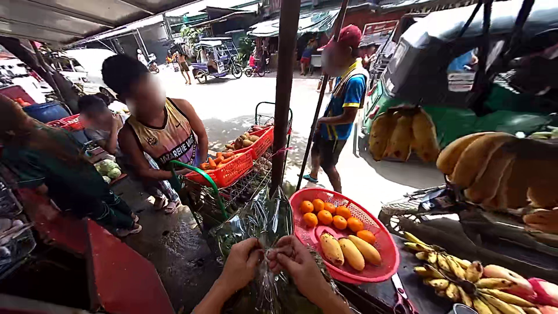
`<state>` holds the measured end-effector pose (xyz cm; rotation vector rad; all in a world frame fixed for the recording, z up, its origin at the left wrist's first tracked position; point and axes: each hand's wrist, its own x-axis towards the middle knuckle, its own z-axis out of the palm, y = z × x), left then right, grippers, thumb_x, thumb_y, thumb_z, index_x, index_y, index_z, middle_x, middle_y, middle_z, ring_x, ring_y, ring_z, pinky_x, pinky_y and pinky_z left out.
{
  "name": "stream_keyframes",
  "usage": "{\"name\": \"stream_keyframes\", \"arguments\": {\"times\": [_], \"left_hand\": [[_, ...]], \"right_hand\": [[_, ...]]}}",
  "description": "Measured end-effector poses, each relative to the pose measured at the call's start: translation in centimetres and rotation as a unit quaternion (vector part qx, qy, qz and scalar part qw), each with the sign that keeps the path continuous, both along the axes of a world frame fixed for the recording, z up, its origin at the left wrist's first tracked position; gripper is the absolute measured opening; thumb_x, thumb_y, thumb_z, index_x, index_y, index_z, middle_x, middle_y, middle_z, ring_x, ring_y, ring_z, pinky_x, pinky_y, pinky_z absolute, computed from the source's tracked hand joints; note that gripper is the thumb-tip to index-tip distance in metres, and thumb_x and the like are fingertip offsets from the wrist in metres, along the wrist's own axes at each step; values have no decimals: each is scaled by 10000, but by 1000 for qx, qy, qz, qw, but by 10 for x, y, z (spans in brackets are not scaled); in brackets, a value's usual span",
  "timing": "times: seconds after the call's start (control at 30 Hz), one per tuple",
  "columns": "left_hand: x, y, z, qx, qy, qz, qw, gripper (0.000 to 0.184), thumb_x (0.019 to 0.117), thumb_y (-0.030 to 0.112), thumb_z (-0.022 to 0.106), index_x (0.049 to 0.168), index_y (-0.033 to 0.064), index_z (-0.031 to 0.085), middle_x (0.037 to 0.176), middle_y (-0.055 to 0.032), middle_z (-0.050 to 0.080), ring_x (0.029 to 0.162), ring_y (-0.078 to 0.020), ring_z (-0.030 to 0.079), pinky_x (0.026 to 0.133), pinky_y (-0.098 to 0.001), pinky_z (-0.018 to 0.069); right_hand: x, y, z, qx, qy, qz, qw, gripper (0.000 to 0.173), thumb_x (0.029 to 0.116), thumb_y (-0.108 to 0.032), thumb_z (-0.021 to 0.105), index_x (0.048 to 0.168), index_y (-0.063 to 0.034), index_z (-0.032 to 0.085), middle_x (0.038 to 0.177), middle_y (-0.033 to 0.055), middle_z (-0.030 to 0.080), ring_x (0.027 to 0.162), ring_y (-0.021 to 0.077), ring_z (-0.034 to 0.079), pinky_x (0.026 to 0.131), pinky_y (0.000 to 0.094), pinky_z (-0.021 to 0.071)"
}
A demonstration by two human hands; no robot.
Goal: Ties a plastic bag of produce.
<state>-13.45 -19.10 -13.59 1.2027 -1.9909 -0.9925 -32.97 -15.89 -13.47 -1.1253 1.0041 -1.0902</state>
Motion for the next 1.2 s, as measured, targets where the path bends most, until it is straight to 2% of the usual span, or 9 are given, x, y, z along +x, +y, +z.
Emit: {"name": "stream_keyframes", "arguments": {"times": [0.1,0.17,0.23,0.53,0.63,0.83,1.0,1.1,1.2], "left_hand": [[-11,-9,3,119,32,32,992,197,1020,95,549,1103,-46,659,934,-99,689,778,-133,676,766,-321,580],[-16,-13,4,172,68,57,981,165,1017,75,559,1096,-38,650,908,-69,681,737,-110,668,732,-303,584],[-20,-18,7,199,97,79,972,121,1010,62,574,1060,-17,650,839,-36,675,679,-86,650,686,-278,573],[-15,-23,10,217,86,103,967,118,999,63,606,1061,-9,676,828,-30,701,658,-74,638,652,-259,543],[-11,-23,15,226,56,87,969,134,1008,82,602,1090,3,674,849,-24,712,639,-66,631,620,-249,534],[-7,-19,17,223,43,76,971,122,1007,78,599,1079,5,663,833,-17,696,588,-50,592,587,-234,515],[-3,-9,15,158,-79,14,984,240,1031,115,546,1164,-48,661,995,-182,705,863,-250,691,858,-425,551],[2,-2,7,104,-121,-38,986,247,1031,87,536,1157,-82,666,1016,-248,701,958,-345,692,922,-486,527],[8,6,-6,37,-139,-70,987,207,1011,46,553,1104,-86,682,986,-261,701,942,-379,700,907,-509,540]], "right_hand": [[8,3,-5,-134,179,-35,974,197,974,44,520,1129,79,636,991,113,732,917,169,710,871,340,577],[17,5,-13,-266,268,-87,922,194,925,71,551,992,41,730,953,136,739,999,281,696,923,415,560],[25,3,-22,-368,331,-117,861,209,857,103,575,942,-3,733,920,109,748,1024,305,708,932,399,569],[39,7,-38,-466,429,-111,765,189,770,58,658,912,-42,733,883,62,756,990,267,732,883,395,585],[35,9,-39,-427,443,-81,784,239,734,107,692,932,-17,743,903,90,764,1022,319,730,875,485,578],[50,15,-42,-457,450,-71,764,129,791,73,675,860,-28,714,838,83,746,974,283,736,866,397,588],[42,19,-50,-448,430,35,783,113,835,85,650,867,8,727,869,136,752,972,339,737,873,467,589],[22,20,-24,-351,371,160,845,171,924,56,593,989,52,752,1050,233,746,1060,428,708,935,579,551],[3,20,-2,-343,327,19,880,179,928,-30,663,1069,12,766,1098,207,733,1022,388,701,912,508,576]]}}
